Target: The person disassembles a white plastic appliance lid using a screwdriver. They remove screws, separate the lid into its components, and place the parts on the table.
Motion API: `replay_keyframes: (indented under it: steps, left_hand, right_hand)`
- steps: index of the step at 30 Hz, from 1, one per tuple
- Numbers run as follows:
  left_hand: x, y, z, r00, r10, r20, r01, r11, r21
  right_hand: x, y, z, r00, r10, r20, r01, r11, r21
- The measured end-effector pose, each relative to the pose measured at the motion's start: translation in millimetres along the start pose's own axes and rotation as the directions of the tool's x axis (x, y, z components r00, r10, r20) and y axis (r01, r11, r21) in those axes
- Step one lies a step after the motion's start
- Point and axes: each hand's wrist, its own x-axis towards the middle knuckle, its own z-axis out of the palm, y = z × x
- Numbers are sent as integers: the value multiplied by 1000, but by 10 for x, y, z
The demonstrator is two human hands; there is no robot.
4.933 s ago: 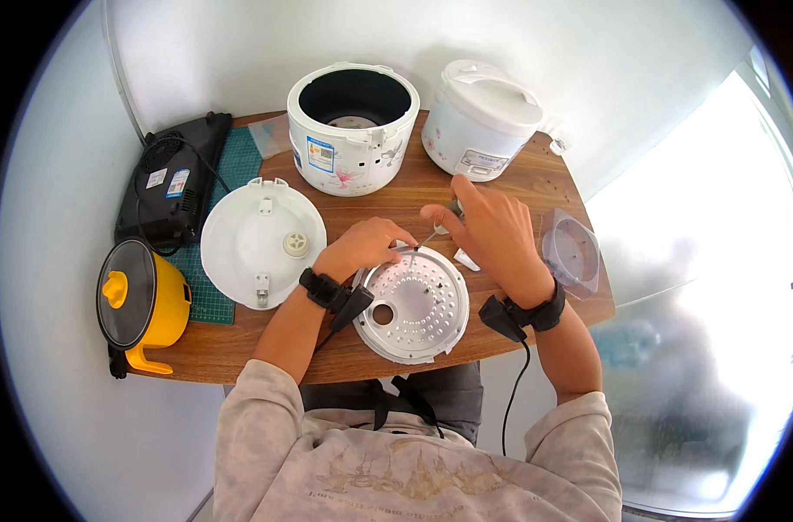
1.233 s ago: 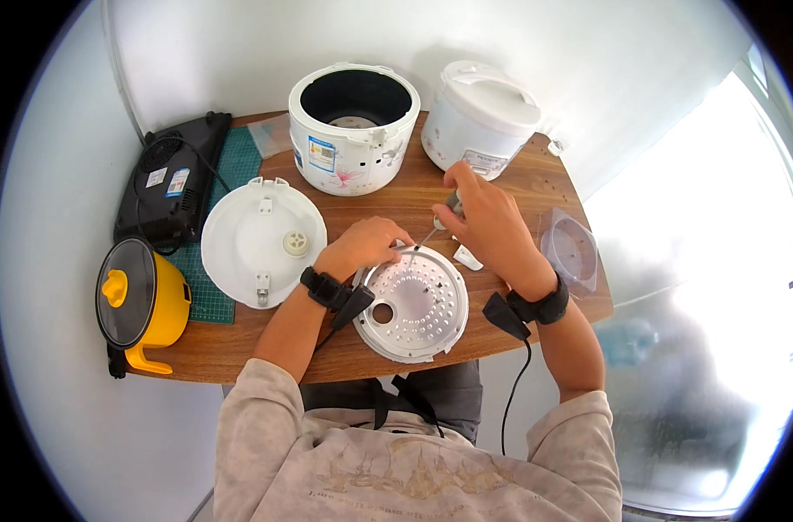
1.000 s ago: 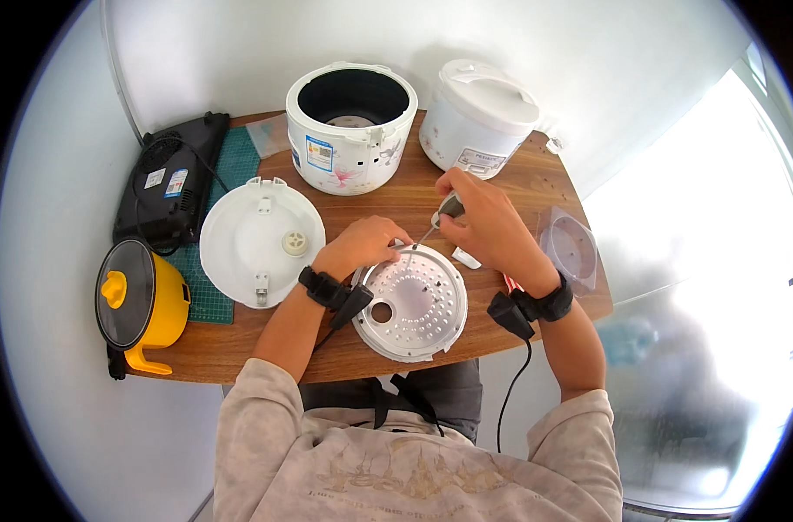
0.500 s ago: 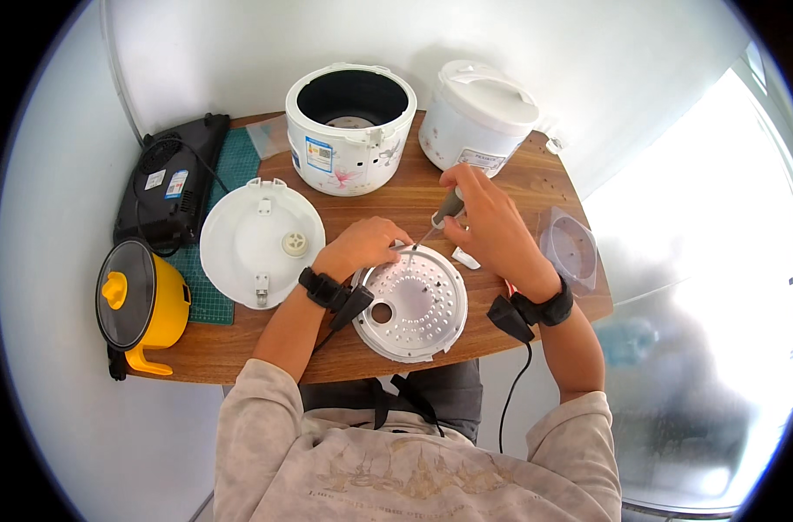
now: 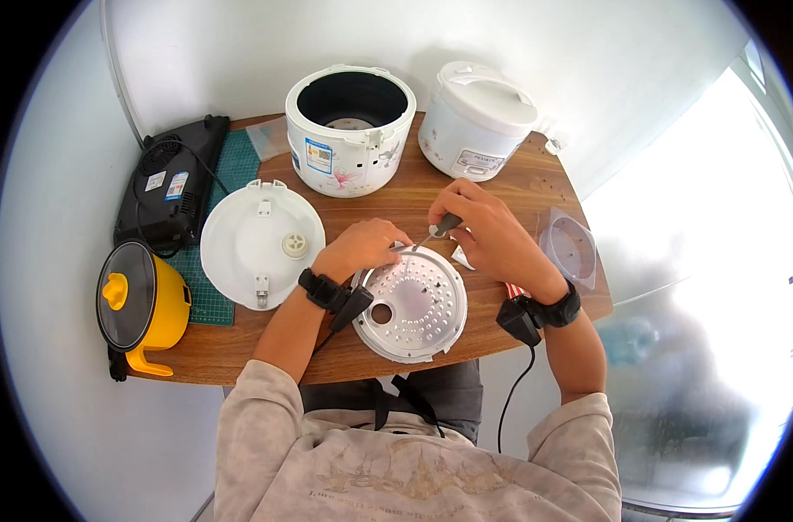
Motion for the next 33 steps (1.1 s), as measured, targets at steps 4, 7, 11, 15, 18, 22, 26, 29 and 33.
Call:
replay_keyframes:
  steps: [4, 7, 11, 15, 18, 22, 26, 29, 33]
  left_hand:
    - [2, 20, -20, 1000, -11, 20, 11, 1000, 1]
    - [14, -29, 29, 999, 16, -50, -16, 1000, 8]
    - [59, 13, 48, 988, 51, -143, -54, 998, -12]
    - [114, 81, 92, 979, 131, -158, -142, 988, -61]
    - [157, 80, 128, 977, 153, -149, -165, 984, -73]
    - [180, 59, 170, 974, 147, -171, -161, 984, -72]
    - [172, 109, 144, 974, 143, -175, -148, 989, -15]
    - [176, 112, 151, 977, 128, -170, -134, 991, -25]
    - [164, 144, 148, 979, 105, -175, -108, 994, -13]
  right_hand:
    - [-22, -26, -38, 999, -23, -43, 23, 1000, -1]
    - [-40, -82, -71, 996, 22, -87, -25, 999, -25]
    - [-120, -69, -138, 986, 81, -146, -89, 995, -52]
    - [-222, -106, -240, 972, 120, -202, -134, 989, -57]
    - [-272, -123, -283, 962, 140, -233, -157, 986, -54]
    - [-327, -89, -288, 957, 132, -258, -152, 986, -62]
    - [-361, -90, -284, 954, 182, -237, -190, 982, -9]
    - [-372, -96, -289, 952, 198, -234, -201, 980, 13]
    - [-395, -99, -293, 950, 197, -241, -200, 980, 11]
